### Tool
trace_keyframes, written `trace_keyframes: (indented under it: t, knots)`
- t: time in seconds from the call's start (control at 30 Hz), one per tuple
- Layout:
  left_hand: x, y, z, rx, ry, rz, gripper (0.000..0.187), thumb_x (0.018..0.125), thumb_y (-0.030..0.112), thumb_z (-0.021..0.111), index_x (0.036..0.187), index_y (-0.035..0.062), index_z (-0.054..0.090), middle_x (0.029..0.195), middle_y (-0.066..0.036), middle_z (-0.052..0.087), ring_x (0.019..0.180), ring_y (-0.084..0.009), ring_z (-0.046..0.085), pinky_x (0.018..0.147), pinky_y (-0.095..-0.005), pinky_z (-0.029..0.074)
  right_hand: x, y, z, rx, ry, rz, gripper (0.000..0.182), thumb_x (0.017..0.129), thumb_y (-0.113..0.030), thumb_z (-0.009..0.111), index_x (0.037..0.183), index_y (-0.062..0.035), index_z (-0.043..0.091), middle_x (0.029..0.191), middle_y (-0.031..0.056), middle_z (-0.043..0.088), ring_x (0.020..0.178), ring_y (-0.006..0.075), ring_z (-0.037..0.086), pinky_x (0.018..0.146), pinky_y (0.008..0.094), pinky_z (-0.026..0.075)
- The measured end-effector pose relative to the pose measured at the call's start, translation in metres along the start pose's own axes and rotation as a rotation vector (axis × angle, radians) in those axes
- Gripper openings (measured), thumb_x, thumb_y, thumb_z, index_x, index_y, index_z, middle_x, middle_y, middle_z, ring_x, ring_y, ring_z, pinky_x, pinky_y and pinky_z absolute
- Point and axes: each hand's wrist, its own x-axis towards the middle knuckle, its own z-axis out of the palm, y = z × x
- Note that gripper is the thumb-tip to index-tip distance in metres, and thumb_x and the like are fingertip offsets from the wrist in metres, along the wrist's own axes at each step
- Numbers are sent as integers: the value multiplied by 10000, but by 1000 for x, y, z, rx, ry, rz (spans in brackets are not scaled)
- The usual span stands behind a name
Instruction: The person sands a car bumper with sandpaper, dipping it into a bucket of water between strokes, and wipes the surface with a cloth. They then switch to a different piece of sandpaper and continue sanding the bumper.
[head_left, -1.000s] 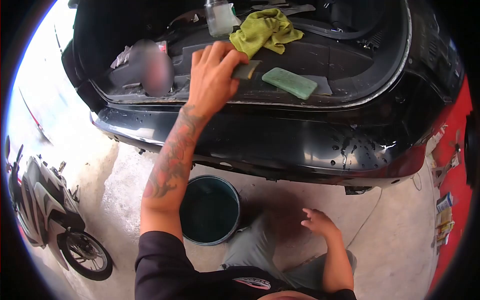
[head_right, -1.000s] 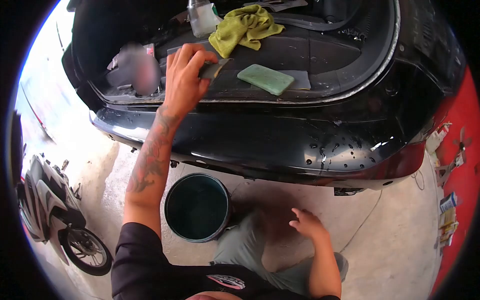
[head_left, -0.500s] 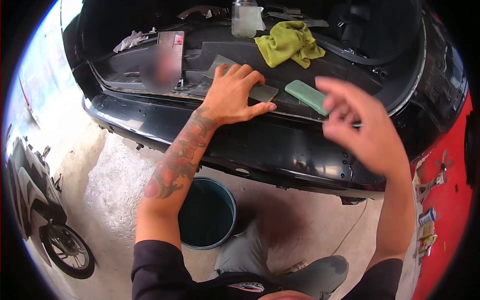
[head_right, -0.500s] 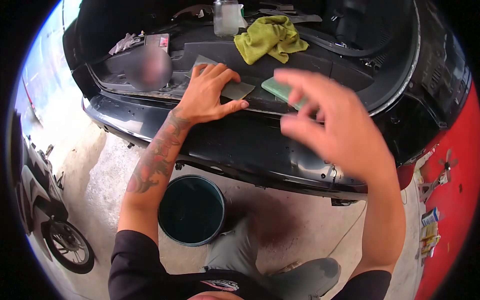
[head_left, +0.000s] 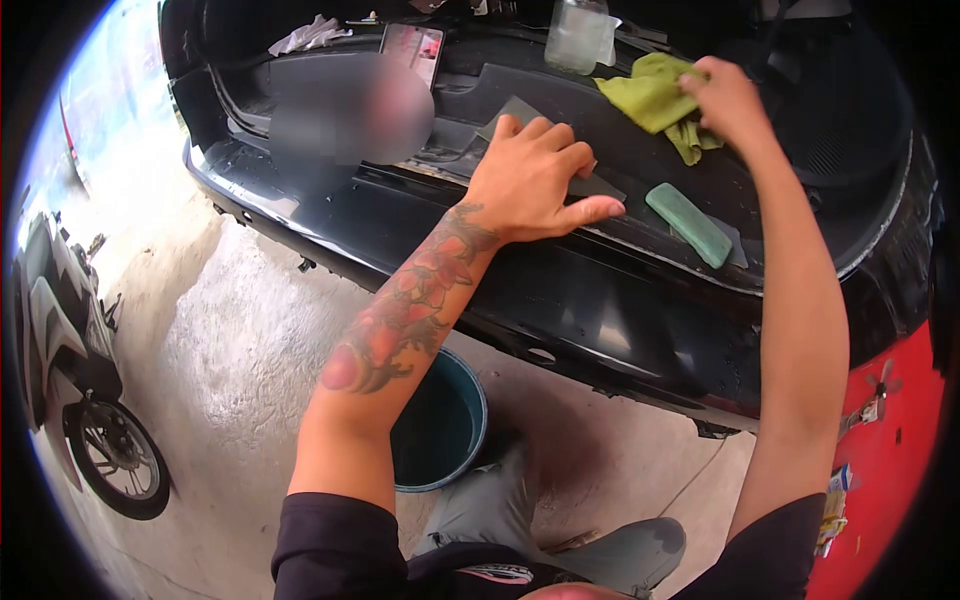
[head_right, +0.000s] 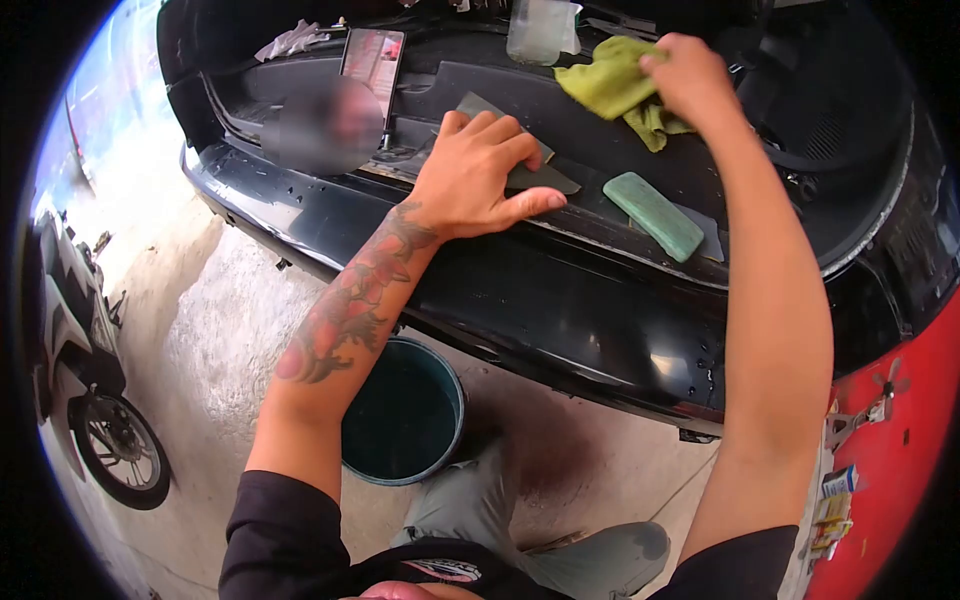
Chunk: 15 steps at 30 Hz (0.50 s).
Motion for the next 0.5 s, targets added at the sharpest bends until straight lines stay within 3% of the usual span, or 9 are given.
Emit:
trace_keyframes:
  t: [0.1,0.13,0.17,0.23,0.3,0.33,0.37,0.43,0.5]
  knots:
    - [0,1,-6,-29,-27,6,625,830,729,688,913,109,703,890,-42,607,923,-264,592,872,-420,375,3,9,-33,248,203,82,338,1008,-349,634,1201,-81,706,909,65,743,723,150,739,601,297,551]
    - [0,0,-6,-25,-33,-3,657,824,756,671,905,106,719,895,-39,625,932,-261,602,889,-430,382,1,15,-47,369,275,104,361,1020,-367,622,1241,-90,690,957,26,748,699,132,721,549,260,515]
    - [0,0,-6,-23,-36,-12,690,818,784,654,897,102,734,900,-35,643,941,-259,611,905,-439,389,3,27,-68,460,283,140,380,1038,-378,605,1314,-121,654,1119,16,725,809,125,706,561,214,456]
    - [0,-1,-4,-28,-26,-23,725,815,810,636,894,98,751,910,-34,662,954,-258,621,926,-450,396,1,41,-115,620,430,230,384,1048,-385,596,1344,-146,649,1219,29,681,1028,142,658,801,290,522]
    - [-1,-2,-1,-41,1,-24,725,819,807,634,904,97,753,921,-38,663,963,-261,623,934,-452,397,-4,58,-167,838,529,153,465,1066,-381,570,1423,-84,591,1385,92,614,1294,210,579,1106,418,474]
    - [0,-1,-1,-36,-4,-22,685,825,771,657,924,99,743,931,-44,654,966,-265,618,924,-444,393,-9,75,-194,867,587,88,484,1082,-358,546,1450,-44,561,1414,109,605,1314,227,577,1126,407,474]
    - [0,1,-3,-30,-10,-19,647,831,736,679,943,101,733,940,-50,645,970,-269,612,914,-435,389,9,154,-246,953,560,167,464,1091,-317,532,1470,-50,546,1424,93,602,1349,190,545,1159,393,439]
    - [1,1,-4,-26,5,-15,625,836,715,693,947,102,730,950,-58,643,973,-273,613,923,-437,390,-55,68,-294,671,545,-163,454,980,-213,646,1344,45,564,1320,274,636,1096,355,689,903,492,630]
    - [3,-1,-3,-32,50,-13,656,834,746,675,918,98,744,950,-60,657,973,-273,625,962,-458,400,-87,72,-384,1036,543,71,405,1018,-238,568,1319,32,575,1264,258,646,1093,360,685,900,485,629]
